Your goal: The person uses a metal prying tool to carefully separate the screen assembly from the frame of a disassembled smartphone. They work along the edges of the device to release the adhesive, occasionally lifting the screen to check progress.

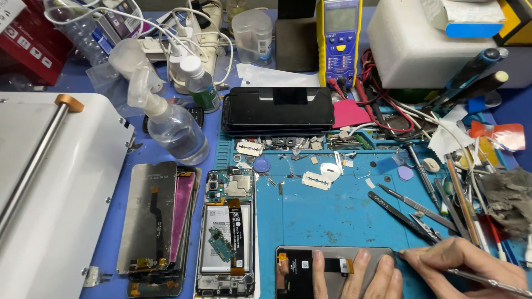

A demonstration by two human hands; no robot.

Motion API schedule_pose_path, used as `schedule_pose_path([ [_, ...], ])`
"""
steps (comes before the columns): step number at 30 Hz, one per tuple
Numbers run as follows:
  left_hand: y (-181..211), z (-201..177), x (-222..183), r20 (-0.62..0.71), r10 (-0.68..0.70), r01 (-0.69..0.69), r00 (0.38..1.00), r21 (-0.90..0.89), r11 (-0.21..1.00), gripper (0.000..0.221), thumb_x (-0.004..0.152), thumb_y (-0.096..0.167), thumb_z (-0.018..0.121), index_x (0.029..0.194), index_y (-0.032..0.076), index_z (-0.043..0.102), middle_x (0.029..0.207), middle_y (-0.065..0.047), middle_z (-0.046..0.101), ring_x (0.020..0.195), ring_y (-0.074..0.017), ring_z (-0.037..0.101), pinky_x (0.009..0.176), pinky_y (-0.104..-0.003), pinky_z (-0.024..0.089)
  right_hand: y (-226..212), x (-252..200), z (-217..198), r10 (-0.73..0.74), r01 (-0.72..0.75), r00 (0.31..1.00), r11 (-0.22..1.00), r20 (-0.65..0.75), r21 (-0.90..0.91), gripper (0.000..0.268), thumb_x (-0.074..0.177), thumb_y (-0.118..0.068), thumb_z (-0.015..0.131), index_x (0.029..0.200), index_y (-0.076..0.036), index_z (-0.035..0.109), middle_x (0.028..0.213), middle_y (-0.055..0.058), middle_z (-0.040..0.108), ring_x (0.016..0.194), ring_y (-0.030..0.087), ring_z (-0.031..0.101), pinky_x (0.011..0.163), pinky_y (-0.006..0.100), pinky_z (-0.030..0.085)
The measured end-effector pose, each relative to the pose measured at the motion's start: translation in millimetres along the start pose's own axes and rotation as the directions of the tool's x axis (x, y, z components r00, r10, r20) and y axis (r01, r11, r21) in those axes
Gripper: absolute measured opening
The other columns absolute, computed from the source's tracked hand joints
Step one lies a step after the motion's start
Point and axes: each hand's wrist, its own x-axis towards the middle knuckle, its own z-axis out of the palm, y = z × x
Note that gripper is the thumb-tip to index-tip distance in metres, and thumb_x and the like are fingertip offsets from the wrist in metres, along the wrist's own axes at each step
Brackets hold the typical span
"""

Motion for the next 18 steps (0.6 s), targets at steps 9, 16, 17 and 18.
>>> schedule_pose_path([
  [9,3,0,1,-0.010,-0.031,0.030,0.999,-0.041,0.999,0.040,0.100,0.027,0.087,0.132,0.028,0.063,0.137,0.008,0.068,0.141,-0.0150,0.051,0.109,-0.078,0.028,1,-5,5,-0.053,0.054,0.998,0.998,-0.042,0.030,0.019,0.062,-0.001,0.085,0.057,-0.004,0.067,0.071,0.008,0.087,0.069,0.015,0.090,0.063,0.023,0.073],
  [16,0,0,1,-0.022,-0.008,0.008,1.000,0.033,0.999,0.038,0.102,0.030,0.085,0.133,0.029,0.061,0.138,0.010,0.066,0.141,-0.0132,0.052,0.110,-0.075,0.032,-15,5,12,-0.066,0.069,0.995,0.997,-0.070,0.040,0.023,0.058,0.002,0.087,0.055,0.000,0.064,0.064,0.011,0.082,0.059,0.014,0.083,0.058,0.022,0.068],
  [17,-1,1,1,-0.030,0.009,-0.007,1.000,0.068,0.998,0.039,0.101,0.029,0.085,0.133,0.030,0.062,0.138,0.010,0.066,0.141,-0.0127,0.052,0.109,-0.075,0.034,-23,7,16,-0.060,0.065,0.993,0.997,-0.101,0.052,0.025,0.058,0.002,0.088,0.053,0.001,0.064,0.057,0.010,0.077,0.051,0.013,0.077,0.054,0.021,0.064],
  [18,2,1,1,-0.029,0.010,-0.008,1.000,0.064,0.998,0.039,0.101,0.029,0.085,0.133,0.030,0.062,0.138,0.010,0.066,0.141,-0.0127,0.052,0.109,-0.075,0.034,-20,4,12,-0.057,0.062,0.993,0.997,-0.102,0.049,0.025,0.058,0.002,0.088,0.053,0.001,0.064,0.057,0.010,0.077,0.051,0.013,0.077,0.054,0.021,0.064],
])
